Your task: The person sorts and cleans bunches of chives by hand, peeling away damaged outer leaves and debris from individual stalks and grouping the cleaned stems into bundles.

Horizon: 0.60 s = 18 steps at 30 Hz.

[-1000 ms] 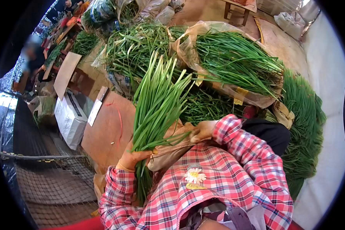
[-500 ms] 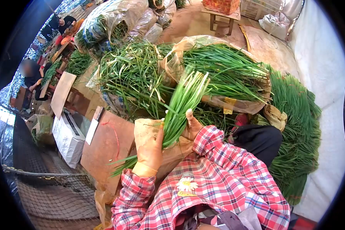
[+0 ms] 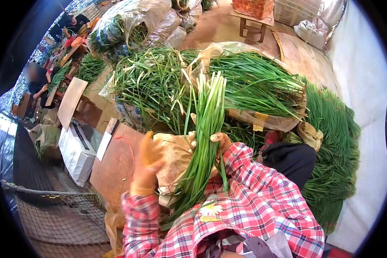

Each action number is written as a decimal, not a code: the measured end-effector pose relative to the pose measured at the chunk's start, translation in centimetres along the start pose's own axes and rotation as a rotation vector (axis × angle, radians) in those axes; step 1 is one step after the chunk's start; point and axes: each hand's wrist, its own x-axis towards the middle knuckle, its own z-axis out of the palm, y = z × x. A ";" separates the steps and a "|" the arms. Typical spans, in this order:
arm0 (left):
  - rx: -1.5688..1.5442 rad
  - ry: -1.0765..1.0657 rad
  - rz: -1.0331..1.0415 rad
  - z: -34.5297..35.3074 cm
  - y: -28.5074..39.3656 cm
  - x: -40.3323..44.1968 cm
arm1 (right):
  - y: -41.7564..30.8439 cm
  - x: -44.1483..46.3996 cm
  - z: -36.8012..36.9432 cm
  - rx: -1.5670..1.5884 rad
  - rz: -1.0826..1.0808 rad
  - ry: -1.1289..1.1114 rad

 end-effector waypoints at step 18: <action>0.223 -0.213 -0.147 5.7 -7.1 -0.8 | 1.3 0.1 2.7 -0.307 -0.197 0.380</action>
